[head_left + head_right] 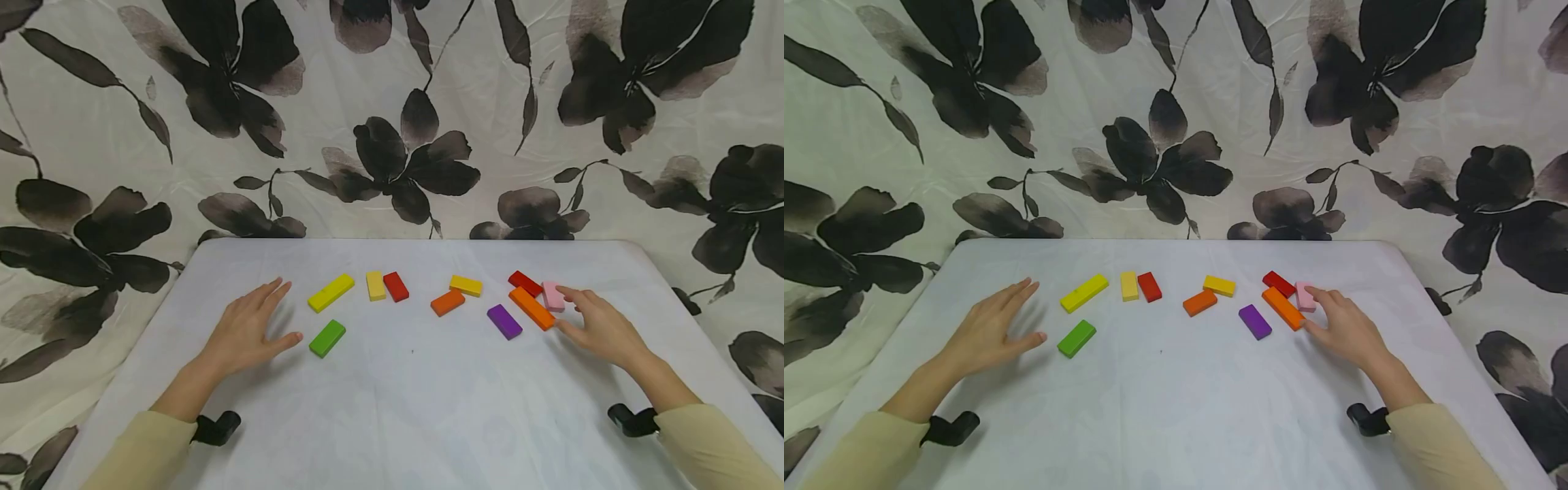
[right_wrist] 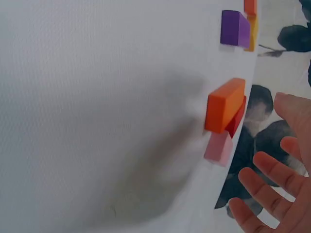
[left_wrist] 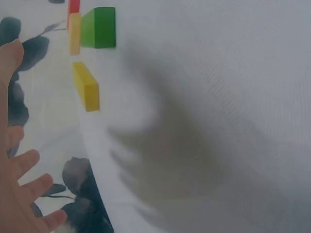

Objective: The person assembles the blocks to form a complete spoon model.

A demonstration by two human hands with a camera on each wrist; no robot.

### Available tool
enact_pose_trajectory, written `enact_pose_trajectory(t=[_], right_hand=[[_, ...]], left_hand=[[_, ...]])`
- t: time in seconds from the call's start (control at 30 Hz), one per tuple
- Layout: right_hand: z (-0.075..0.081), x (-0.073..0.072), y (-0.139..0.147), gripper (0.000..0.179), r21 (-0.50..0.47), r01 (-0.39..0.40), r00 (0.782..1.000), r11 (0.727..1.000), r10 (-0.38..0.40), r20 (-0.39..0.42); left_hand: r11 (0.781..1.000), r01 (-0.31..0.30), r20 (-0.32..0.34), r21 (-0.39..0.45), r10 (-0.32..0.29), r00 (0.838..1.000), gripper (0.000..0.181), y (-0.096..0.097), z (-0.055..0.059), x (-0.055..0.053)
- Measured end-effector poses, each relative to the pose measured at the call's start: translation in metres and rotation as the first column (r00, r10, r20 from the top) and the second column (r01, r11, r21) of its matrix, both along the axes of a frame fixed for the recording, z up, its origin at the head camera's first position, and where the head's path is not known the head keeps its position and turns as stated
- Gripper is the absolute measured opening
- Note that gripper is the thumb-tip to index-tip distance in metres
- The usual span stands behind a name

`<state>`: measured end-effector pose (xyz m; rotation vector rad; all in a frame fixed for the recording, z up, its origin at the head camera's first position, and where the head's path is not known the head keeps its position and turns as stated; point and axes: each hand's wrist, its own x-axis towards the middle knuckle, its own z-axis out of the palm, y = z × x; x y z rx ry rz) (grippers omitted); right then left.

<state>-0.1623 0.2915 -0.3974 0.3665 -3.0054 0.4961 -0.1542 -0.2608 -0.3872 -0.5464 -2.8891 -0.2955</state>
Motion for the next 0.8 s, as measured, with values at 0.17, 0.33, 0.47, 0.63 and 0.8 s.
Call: enact_pose_trajectory(t=[0.17, 0.33, 0.47, 0.63, 0.8], right_hand=[[-0.007, -0.003, -0.006, 0.058, -0.023, 0.002, 1.000, 1.000, -0.002, -0.007], [-0.012, -0.005, -0.011, 0.050, -0.039, 0.019, 1.000, 0.999, -0.019, -0.005], [-0.015, -0.007, -0.015, 0.045, -0.048, 0.028, 1.000, 0.998, -0.028, 0.002], [-0.017, -0.008, -0.020, 0.047, -0.043, 0.044, 0.999, 0.998, -0.045, -0.003], [-0.021, -0.010, -0.023, 0.047, -0.034, 0.062, 0.998, 0.998, -0.062, -0.018]], left_hand=[[1.000, 0.005, 0.020, 0.026, -0.005, 1.000, 0.081, 0.004, -0.005, 0.002], [1.000, 0.006, 0.037, 0.027, -0.007, 0.999, 0.081, 0.007, -0.010, 0.003], [0.999, 0.010, 0.039, 0.030, -0.012, 0.999, 0.080, 0.009, -0.014, 0.003], [0.999, 0.015, 0.056, 0.031, -0.017, 0.998, 0.079, 0.014, -0.017, 0.003], [0.997, 0.033, 0.064, 0.076, -0.038, 0.997, 0.077, 0.020, -0.018, 0.004]])
